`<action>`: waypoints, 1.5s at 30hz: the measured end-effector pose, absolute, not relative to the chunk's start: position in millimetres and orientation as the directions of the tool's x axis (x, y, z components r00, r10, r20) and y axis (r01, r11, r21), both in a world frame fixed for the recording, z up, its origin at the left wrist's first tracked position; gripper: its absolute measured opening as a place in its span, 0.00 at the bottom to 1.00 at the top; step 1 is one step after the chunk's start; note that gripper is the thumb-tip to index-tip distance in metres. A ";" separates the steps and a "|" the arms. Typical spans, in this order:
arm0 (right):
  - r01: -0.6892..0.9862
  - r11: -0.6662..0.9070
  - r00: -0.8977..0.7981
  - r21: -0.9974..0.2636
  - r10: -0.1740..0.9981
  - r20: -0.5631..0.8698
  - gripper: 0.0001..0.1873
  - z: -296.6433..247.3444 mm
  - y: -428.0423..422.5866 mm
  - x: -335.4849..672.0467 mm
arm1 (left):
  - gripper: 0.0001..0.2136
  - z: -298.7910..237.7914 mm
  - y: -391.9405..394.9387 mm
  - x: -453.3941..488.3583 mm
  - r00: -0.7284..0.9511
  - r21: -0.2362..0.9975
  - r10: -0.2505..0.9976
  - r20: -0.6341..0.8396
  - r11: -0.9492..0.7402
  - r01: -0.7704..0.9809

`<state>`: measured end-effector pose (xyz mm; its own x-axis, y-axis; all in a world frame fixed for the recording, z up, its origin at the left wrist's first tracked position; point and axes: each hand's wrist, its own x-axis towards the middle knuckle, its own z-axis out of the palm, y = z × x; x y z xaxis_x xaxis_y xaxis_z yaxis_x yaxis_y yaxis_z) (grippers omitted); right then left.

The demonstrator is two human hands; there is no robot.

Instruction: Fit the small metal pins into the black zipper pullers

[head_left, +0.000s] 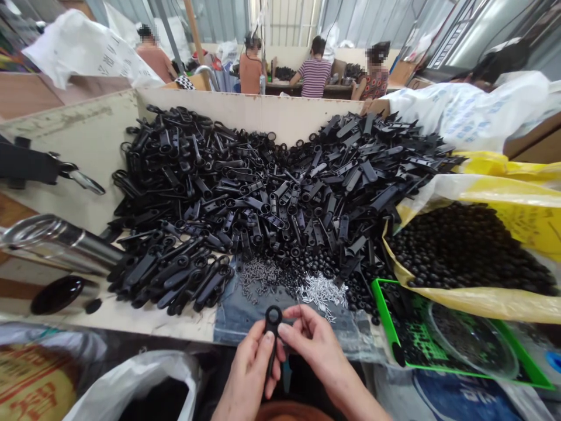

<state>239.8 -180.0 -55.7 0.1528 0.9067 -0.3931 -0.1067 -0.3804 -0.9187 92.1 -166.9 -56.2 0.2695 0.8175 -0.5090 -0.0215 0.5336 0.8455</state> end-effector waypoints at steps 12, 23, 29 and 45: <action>-0.170 -0.278 0.093 -0.945 0.951 -0.296 0.31 -61.7 -175.0 231.9 | 0.30 -55.7 -173.8 90.6 0.299 0.904 0.857 -0.421 0.422 0.063; -0.440 -0.346 -0.034 -0.829 0.928 -0.370 0.21 -47.1 -178.7 225.0 | 0.34 -32.4 -167.3 86.7 0.341 0.941 0.877 -0.339 0.317 0.121; -0.436 -0.246 0.073 -0.866 0.949 -0.307 0.21 -53.2 -177.4 214.5 | 0.36 -39.5 -158.4 81.0 0.446 0.945 0.834 -0.326 0.291 0.147; -0.329 -0.149 0.102 -0.933 0.976 -0.192 0.19 -34.9 -153.8 217.3 | 0.15 -35.5 -156.9 73.5 0.118 0.973 0.993 -0.019 -0.008 0.229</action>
